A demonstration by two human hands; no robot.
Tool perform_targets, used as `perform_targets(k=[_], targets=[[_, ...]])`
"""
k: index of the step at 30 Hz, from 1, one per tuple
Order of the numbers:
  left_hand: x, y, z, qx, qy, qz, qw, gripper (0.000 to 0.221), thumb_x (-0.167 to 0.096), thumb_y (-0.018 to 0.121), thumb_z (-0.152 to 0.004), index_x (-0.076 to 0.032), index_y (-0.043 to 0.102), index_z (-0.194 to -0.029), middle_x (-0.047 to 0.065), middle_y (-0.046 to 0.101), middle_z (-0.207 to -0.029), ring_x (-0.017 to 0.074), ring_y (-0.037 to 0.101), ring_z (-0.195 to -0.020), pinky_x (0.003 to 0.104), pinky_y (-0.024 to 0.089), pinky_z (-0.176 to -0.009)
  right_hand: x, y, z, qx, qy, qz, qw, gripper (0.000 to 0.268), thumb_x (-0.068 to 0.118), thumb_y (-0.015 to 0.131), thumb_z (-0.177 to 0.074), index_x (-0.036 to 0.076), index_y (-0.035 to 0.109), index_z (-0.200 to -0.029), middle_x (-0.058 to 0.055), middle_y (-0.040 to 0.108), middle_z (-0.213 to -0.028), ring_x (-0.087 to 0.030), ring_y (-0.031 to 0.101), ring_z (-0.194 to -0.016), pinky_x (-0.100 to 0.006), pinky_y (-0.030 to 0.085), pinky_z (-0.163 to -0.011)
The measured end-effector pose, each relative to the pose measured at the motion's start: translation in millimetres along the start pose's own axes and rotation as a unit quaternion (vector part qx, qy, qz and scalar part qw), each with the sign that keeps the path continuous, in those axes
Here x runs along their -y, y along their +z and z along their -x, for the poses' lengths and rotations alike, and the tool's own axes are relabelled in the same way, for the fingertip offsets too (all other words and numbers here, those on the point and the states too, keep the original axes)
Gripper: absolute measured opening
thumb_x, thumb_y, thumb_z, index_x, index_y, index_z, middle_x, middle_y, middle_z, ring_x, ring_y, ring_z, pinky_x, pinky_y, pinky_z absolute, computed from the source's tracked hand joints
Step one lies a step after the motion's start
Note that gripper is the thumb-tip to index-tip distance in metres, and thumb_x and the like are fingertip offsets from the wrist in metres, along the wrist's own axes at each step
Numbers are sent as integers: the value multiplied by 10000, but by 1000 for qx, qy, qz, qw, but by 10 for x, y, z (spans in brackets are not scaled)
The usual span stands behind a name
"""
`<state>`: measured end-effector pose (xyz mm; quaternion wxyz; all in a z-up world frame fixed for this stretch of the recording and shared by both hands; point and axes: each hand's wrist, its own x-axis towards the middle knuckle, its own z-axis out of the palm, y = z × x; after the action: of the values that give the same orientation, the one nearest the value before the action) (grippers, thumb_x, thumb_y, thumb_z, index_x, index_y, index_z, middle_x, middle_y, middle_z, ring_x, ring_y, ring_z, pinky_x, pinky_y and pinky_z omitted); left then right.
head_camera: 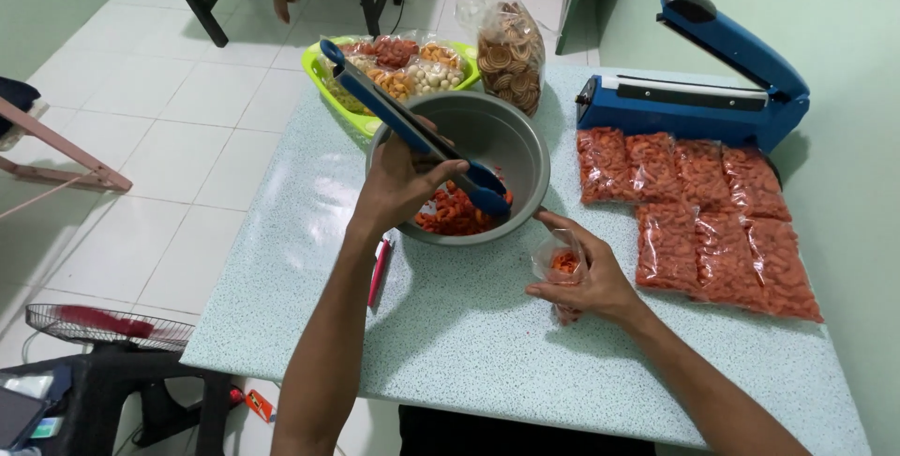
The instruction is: Using tongs to transfer small food items from a bowl into a small plastic container.
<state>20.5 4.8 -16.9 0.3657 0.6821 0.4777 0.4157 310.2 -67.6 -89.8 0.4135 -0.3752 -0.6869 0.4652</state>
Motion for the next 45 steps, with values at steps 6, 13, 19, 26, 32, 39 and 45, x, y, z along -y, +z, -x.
perform_targets(k=[6, 13, 19, 26, 32, 39, 45], targets=[[163, 7, -58, -51, 41, -2, 998, 545, -255, 805, -922, -11, 469, -1274, 227, 680, -1126, 412, 730, -1050, 476, 613, -935, 62, 55, 28, -3, -11, -14, 1000, 928, 116, 948, -603, -24, 514, -1411, -308, 614, -1360, -508, 493, -1348, -651, 302, -1161], [212, -56, -127, -189, 10, 86, 978, 551, -347, 835, -919, -16, 483, -1184, 104, 674, -926, 210, 747, -785, 291, 648, -661, -181, -59, 102, -15, -29, -4, 999, 822, 84, 961, -584, -21, 612, -1321, -200, 769, -808, -281, 734, -795, -472, 562, -852], [-82, -102, -33, -233, 0, 150, 961, 598, -392, 818, -919, 30, 460, -1147, 121, 670, -890, 180, 744, -679, 267, 675, -589, -244, -47, 70, -28, -43, 7, 999, 641, 60, 946, -620, -17, 679, -1197, -166, 747, -721, -246, 704, -698, -430, 566, -788], [-125, -118, -5, -266, 22, 182, 947, 540, -362, 812, -929, 21, 470, -1095, 108, 672, -847, 170, 740, -625, 252, 665, -541, -240, -38, -64, -103, -29, 12, 994, 508, 97, 923, -661, 4, 689, -1102, -150, 688, -775, -207, 647, -745, -394, 532, -758], [-137, -131, 8, -281, 28, 191, 940, 516, -355, 808, -933, 9, 474, -1083, 89, 673, -836, 156, 738, -616, 242, 664, -538, -184, 9, -123, -113, -31, 13, 993, 485, 113, 934, -659, 9, 691, -1066, -153, 678, -789, -208, 647, -755, -393, 532, -758], [-195, -124, 21, -296, 56, 185, 935, 473, -336, 788, -959, -2, 472, -1067, 88, 675, -815, 150, 726, -602, 239, 652, -523, -370, 91, -265, -130, -65, -15, 989, 494, 159, 949, -662, 25, 688, -1059, -126, 694, -832, -170, 644, -787, -360, 537, -779], [-84, -53, -1, -287, 67, 167, 941, 469, -353, 791, -962, -15, 489, -1083, 72, 690, -811, 135, 721, -598, 233, 645, -528, -271, 174, -133, -113, -65, -35, 991, 409, 105, 935, -670, 5, 694, -985, -152, 701, -836, -177, 663, -765, -368, 547, -739]])
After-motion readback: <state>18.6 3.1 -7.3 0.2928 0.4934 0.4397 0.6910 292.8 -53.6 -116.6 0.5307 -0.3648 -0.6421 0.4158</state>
